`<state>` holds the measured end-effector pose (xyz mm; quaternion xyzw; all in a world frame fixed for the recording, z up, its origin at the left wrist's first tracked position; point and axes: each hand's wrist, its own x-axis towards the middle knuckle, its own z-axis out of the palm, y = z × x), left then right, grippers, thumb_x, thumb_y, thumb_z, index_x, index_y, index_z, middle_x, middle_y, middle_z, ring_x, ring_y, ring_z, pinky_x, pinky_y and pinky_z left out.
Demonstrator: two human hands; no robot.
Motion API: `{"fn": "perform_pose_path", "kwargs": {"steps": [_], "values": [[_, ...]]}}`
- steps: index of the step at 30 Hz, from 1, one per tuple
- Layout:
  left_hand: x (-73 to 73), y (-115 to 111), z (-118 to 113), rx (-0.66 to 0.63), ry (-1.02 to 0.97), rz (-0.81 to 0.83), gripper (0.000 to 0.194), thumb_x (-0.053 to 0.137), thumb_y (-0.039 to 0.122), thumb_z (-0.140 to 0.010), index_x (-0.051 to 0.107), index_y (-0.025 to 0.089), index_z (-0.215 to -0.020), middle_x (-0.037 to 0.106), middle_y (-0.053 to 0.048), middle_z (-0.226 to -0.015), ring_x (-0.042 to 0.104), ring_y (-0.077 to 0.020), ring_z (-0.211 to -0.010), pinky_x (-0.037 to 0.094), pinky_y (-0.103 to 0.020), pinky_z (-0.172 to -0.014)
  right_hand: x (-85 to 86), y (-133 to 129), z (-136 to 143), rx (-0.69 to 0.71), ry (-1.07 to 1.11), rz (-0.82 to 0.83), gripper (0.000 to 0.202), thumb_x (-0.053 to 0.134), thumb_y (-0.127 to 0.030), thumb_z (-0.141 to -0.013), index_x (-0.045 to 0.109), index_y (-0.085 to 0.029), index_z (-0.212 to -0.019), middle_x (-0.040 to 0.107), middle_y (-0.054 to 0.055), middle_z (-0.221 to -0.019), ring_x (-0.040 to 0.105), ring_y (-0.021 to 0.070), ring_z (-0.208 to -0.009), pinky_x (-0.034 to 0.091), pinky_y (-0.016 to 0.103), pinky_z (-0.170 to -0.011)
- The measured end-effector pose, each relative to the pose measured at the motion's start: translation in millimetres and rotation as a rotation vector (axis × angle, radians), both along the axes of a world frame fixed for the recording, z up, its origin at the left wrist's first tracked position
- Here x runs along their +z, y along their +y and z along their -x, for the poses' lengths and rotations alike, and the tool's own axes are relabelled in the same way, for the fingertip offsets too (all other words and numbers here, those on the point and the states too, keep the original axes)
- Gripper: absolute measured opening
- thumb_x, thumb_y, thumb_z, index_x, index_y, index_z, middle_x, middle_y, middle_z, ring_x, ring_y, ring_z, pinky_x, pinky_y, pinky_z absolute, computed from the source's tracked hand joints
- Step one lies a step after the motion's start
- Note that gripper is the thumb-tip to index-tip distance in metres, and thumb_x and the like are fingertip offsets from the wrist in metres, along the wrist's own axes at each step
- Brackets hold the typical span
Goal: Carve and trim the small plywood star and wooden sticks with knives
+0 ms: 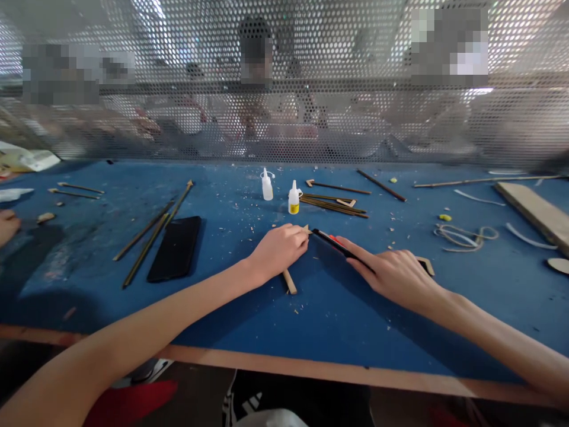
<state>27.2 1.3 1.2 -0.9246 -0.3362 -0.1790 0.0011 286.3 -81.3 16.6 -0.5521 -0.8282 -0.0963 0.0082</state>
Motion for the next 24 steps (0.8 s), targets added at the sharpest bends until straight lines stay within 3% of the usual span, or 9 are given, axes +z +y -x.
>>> {"fn": "perform_pose_path", "kwargs": {"steps": [7,11,14,16,20,22,24], "values": [[-2.3,-4,2,0.011,-0.115,0.031,0.019,0.051,0.016,-0.101,0.069,0.014,-0.106,0.070,-0.008,-0.105,0.066,-0.0221,-0.100,0.054,-0.038,-0.090,4.9,-8,-24,-0.217,0.110,0.008,0.051,0.031,-0.048,-0.104,0.043,-0.034,-0.151,0.071,0.000,-0.065,0.066,0.0211,-0.055,0.030,0.027,-0.050],[-2.0,-3,6,0.035,-0.411,0.089,0.023,0.058,0.010,-0.093,0.066,0.020,-0.113,0.064,-0.006,-0.113,0.063,-0.0196,-0.108,0.052,-0.037,-0.099,7.7,4,-20,-0.141,0.143,-0.095,0.046,0.038,-0.045,-0.103,0.054,-0.028,-0.143,0.070,0.011,-0.101,0.067,0.0263,-0.087,0.046,0.033,-0.067],[-3.3,1,8,0.052,-0.525,0.122,0.034,0.058,0.007,-0.090,0.062,0.020,-0.121,0.059,-0.008,-0.119,0.065,-0.0151,-0.095,0.055,-0.034,-0.094,13.5,8,3,-0.073,0.156,-0.225,0.044,0.041,-0.039,-0.102,0.057,-0.018,-0.137,0.062,0.018,-0.118,0.059,0.0307,-0.106,0.048,0.041,-0.085],[-4.5,4,8,0.067,-0.516,0.157,0.035,0.056,0.006,-0.089,0.062,0.020,-0.121,0.061,-0.007,-0.116,0.065,-0.0126,-0.086,0.056,-0.031,-0.089,18.2,5,30,0.029,0.190,-0.171,0.038,0.038,-0.032,-0.104,0.062,-0.016,-0.129,0.064,0.015,-0.113,0.060,0.0280,-0.104,0.046,0.040,-0.089],[-3.0,12,11,0.104,-0.433,0.171,0.022,0.062,0.014,-0.089,0.068,0.018,-0.110,0.068,-0.004,-0.096,0.066,-0.0155,-0.086,0.053,-0.029,-0.084,25.2,-1,90,0.199,0.225,0.029,0.034,0.038,-0.040,-0.104,0.065,-0.018,-0.105,0.069,0.010,-0.102,0.064,0.0240,-0.097,0.044,0.033,-0.080],[2.2,16,17,0.124,-0.413,0.160,0.016,0.064,0.022,-0.091,0.070,0.018,-0.106,0.070,-0.004,-0.097,0.066,-0.0151,-0.081,0.052,-0.028,-0.080,27.3,-2,111,0.171,0.217,0.125,0.036,0.044,-0.049,-0.101,0.062,-0.018,-0.100,0.071,0.009,-0.093,0.067,0.0241,-0.087,0.040,0.031,-0.068],[10.8,21,26,0.159,-0.394,0.150,0.016,0.063,0.028,-0.093,0.071,0.019,-0.103,0.072,-0.004,-0.095,0.065,-0.0139,-0.073,0.050,-0.026,-0.073,29.0,0,122,0.144,0.202,0.199,0.032,0.048,-0.046,-0.098,0.061,-0.017,-0.097,0.072,0.007,-0.084,0.068,0.0230,-0.076,0.034,0.030,-0.060]]}}
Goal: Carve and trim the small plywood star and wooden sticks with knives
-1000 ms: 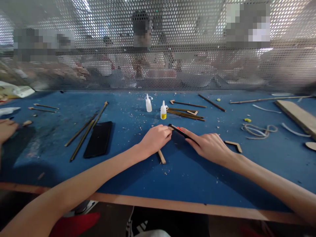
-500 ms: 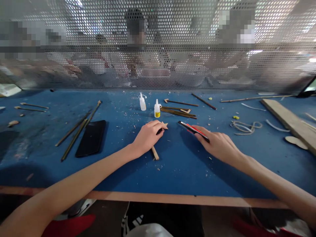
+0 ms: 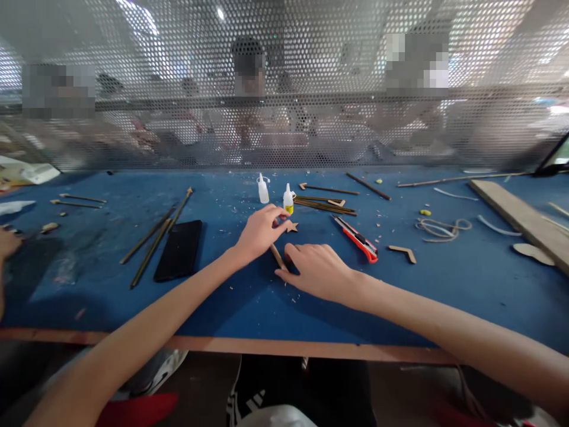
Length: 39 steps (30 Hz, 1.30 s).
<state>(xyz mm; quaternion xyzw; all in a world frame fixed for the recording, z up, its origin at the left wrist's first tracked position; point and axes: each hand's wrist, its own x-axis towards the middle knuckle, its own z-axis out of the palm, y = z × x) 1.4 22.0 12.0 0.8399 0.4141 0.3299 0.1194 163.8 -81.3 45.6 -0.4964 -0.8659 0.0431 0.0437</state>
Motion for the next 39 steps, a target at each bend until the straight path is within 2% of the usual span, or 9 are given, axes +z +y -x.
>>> {"fn": "perform_pose_path", "kwargs": {"steps": [6,9,14,20,23,26,30,33,39], "values": [[25.4,9,26,0.158,0.066,0.005,0.044,0.043,0.043,-0.103,0.077,0.021,-0.086,0.061,-0.001,-0.051,0.056,-0.0159,-0.051,0.038,-0.028,-0.058,6.2,1,-17,-0.094,-0.004,0.007,0.015,0.052,-0.031,-0.090,0.060,-0.019,-0.085,0.069,0.004,-0.069,0.064,0.0201,-0.059,0.024,0.029,-0.054],[22.4,11,28,0.144,0.100,0.020,0.044,0.044,0.046,-0.101,0.078,0.021,-0.085,0.065,-0.003,-0.060,0.057,-0.0163,-0.055,0.038,-0.028,-0.059,9.8,4,-44,-0.248,0.106,-0.055,0.018,0.044,-0.032,-0.093,0.057,-0.020,-0.088,0.064,0.003,-0.065,0.057,0.0177,-0.053,0.021,0.030,-0.054],[-1.0,15,14,0.012,0.130,0.076,0.030,0.070,0.050,-0.083,0.078,0.023,-0.095,0.069,-0.006,-0.087,0.062,-0.0213,-0.077,0.045,-0.030,-0.066,5.4,18,-84,-0.407,0.492,-0.015,0.028,0.029,-0.029,-0.098,0.046,-0.023,-0.078,0.054,-0.001,-0.060,0.047,0.0147,-0.052,0.029,0.027,-0.053],[-4.3,5,2,-0.074,-0.004,0.157,0.021,0.072,0.033,-0.085,0.071,0.021,-0.102,0.070,-0.007,-0.105,0.066,-0.0205,-0.094,0.055,-0.034,-0.079,-12.6,25,-93,-0.329,0.755,0.061,0.040,0.026,-0.049,-0.105,0.045,-0.023,-0.080,0.056,-0.002,-0.069,0.049,0.0133,-0.060,0.040,0.028,-0.061],[0.3,-8,-2,-0.125,-0.081,0.231,0.014,0.065,0.028,-0.091,0.066,0.019,-0.101,0.074,-0.005,-0.097,0.072,-0.0167,-0.087,0.059,-0.030,-0.078,-12.9,22,-93,-0.260,0.766,0.084,0.031,0.036,-0.048,-0.103,0.053,-0.022,-0.108,0.060,-0.002,-0.072,0.050,0.0135,-0.059,0.041,0.028,-0.060],[1.1,-20,-7,-0.196,-0.183,0.373,0.016,0.064,0.030,-0.093,0.066,0.020,-0.105,0.076,-0.005,-0.097,0.074,-0.0169,-0.086,0.060,-0.032,-0.083,-10.3,16,-94,-0.210,0.789,0.104,0.039,0.041,-0.045,-0.102,0.049,-0.024,-0.135,0.061,-0.003,-0.069,0.052,0.0144,-0.059,0.043,0.029,-0.061],[-2.2,-27,-12,-0.238,-0.276,0.524,0.026,0.064,0.030,-0.092,0.065,0.020,-0.117,0.077,-0.008,-0.097,0.075,-0.0184,-0.080,0.061,-0.034,-0.079,-15.3,12,-94,-0.257,0.894,0.083,0.035,0.052,-0.050,-0.097,0.065,-0.022,-0.113,0.068,0.003,-0.076,0.059,0.0160,-0.063,0.047,0.030,-0.062],[-4.3,-29,-14,-0.204,-0.299,0.547,0.027,0.067,0.029,-0.090,0.066,0.021,-0.116,0.077,-0.008,-0.097,0.074,-0.0182,-0.079,0.061,-0.032,-0.074,-22.2,10,-92,-0.316,0.994,0.038,0.030,0.060,-0.051,-0.092,0.062,-0.022,-0.097,0.067,0.002,-0.072,0.061,0.0171,-0.064,0.048,0.030,-0.060],[-5.3,-33,-13,-0.156,-0.209,0.427,0.025,0.068,0.035,-0.090,0.068,0.021,-0.112,0.076,-0.004,-0.089,0.069,-0.0153,-0.070,0.059,-0.029,-0.068,-26.3,13,-92,-0.258,0.808,0.024,0.022,0.046,-0.043,-0.101,0.051,-0.023,-0.106,0.067,0.000,-0.073,0.062,0.0154,-0.060,0.047,0.029,-0.063]]}}
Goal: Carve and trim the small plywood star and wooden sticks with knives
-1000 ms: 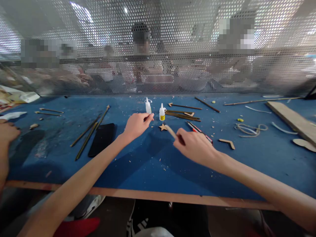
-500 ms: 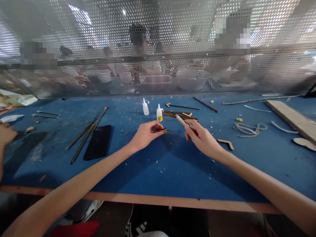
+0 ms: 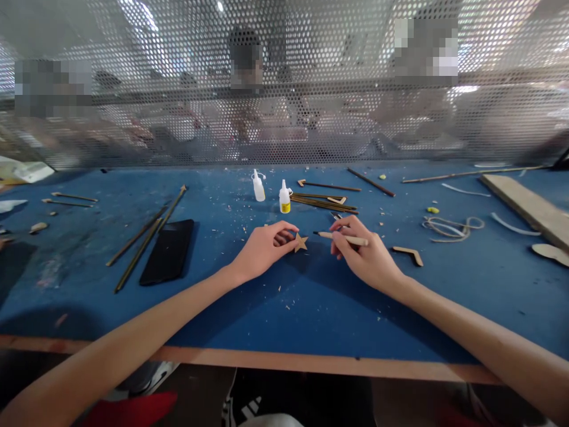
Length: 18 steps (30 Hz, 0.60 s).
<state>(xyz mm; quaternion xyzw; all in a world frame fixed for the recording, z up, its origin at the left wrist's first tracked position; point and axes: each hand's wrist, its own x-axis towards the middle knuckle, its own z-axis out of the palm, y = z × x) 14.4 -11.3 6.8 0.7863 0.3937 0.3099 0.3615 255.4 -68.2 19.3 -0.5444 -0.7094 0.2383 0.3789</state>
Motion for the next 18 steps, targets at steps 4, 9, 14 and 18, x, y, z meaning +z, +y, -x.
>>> {"fn": "perform_pose_path", "kwargs": {"steps": [4,9,14,18], "values": [[2.8,-5,1,-0.006,0.031,-0.012,0.027,0.071,0.034,-0.088,0.069,0.021,-0.112,0.075,-0.003,-0.088,0.067,-0.0137,-0.068,0.058,-0.027,-0.067,1.2,10,-9,-0.111,-0.144,-0.070,0.024,0.048,-0.042,-0.099,0.055,-0.022,-0.111,0.068,0.001,-0.078,0.062,0.0161,-0.063,0.044,0.029,-0.063],[4.7,-8,1,0.000,-0.033,0.010,0.030,0.073,0.027,-0.086,0.070,0.021,-0.115,0.075,-0.003,-0.095,0.071,-0.0161,-0.084,0.060,-0.029,-0.078,10.0,3,-7,-0.072,-0.005,-0.082,0.019,0.050,-0.041,-0.099,0.053,-0.022,-0.103,0.063,-0.002,-0.068,0.058,0.0145,-0.060,0.044,0.028,-0.061],[2.8,-8,1,-0.022,-0.028,-0.089,0.013,0.070,0.025,-0.090,0.076,0.022,-0.101,0.073,-0.002,-0.099,0.070,-0.0159,-0.089,0.059,-0.029,-0.082,4.9,-12,7,0.157,0.164,0.065,0.017,0.050,-0.037,-0.100,0.055,-0.021,-0.100,0.066,0.002,-0.078,0.063,0.0154,-0.069,0.049,0.029,-0.066],[2.3,-10,-1,-0.031,0.010,-0.120,0.014,0.068,0.023,-0.092,0.076,0.022,-0.103,0.075,-0.001,-0.099,0.070,-0.0153,-0.088,0.057,-0.029,-0.083,-3.8,-13,8,0.177,0.202,0.099,0.015,0.052,-0.036,-0.099,0.054,-0.022,-0.098,0.063,0.000,-0.077,0.058,0.0140,-0.066,0.047,0.027,-0.061]]}}
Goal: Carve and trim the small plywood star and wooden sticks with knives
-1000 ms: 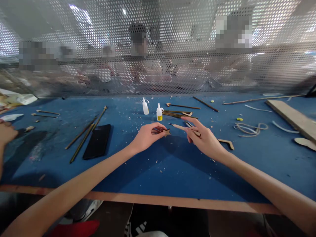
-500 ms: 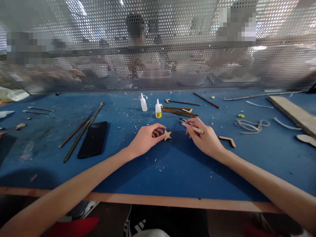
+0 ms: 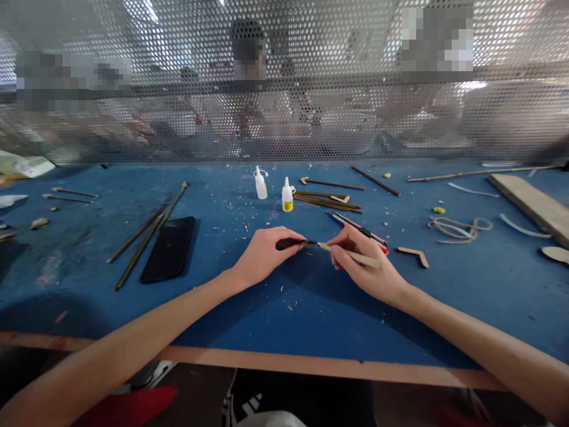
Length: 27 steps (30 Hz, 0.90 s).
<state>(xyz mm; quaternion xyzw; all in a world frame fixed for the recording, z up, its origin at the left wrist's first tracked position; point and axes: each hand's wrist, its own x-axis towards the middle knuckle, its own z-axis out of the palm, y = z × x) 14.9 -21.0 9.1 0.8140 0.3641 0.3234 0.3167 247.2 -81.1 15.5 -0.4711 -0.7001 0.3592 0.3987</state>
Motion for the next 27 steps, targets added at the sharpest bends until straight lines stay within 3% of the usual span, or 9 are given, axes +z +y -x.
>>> {"fn": "perform_pose_path", "kwargs": {"steps": [8,14,21,27], "values": [[-2.8,0,1,-0.019,0.040,-0.103,0.013,0.068,0.018,-0.093,0.076,0.022,-0.103,0.075,0.000,-0.099,0.069,-0.0149,-0.089,0.053,-0.028,-0.084,2.3,1,-4,0.010,-0.070,-0.042,0.009,0.059,-0.030,-0.096,0.057,-0.022,-0.093,0.057,-0.002,-0.076,0.049,0.0118,-0.063,0.039,0.025,-0.055],[-6.6,2,1,-0.075,0.062,-0.258,0.015,0.066,0.012,-0.093,0.074,0.018,-0.104,0.075,-0.003,-0.104,0.070,-0.0152,-0.096,0.054,-0.030,-0.091,3.0,4,-4,-0.018,-0.116,-0.068,0.017,0.056,-0.032,-0.098,0.057,-0.021,-0.085,0.056,-0.002,-0.072,0.048,0.0102,-0.060,0.038,0.025,-0.054],[-6.7,-3,8,-0.183,0.249,-0.641,0.022,0.052,0.015,-0.101,0.069,0.013,-0.115,0.071,-0.009,-0.114,0.070,-0.0190,-0.105,0.059,-0.032,-0.090,3.8,7,-4,-0.037,0.161,0.128,0.034,0.046,-0.048,-0.102,0.057,-0.021,-0.084,0.059,-0.003,-0.059,0.057,0.0116,-0.048,0.047,0.026,-0.049],[1.0,-11,10,-0.279,0.444,-0.839,0.031,0.037,0.007,-0.103,0.066,0.009,-0.115,0.071,-0.012,-0.114,0.069,-0.0217,-0.105,0.062,-0.033,-0.086,0.0,8,-1,-0.028,0.240,0.207,0.034,0.054,-0.049,-0.098,0.052,-0.021,-0.078,0.063,-0.002,-0.057,0.061,0.0130,-0.046,0.052,0.025,-0.045]]}}
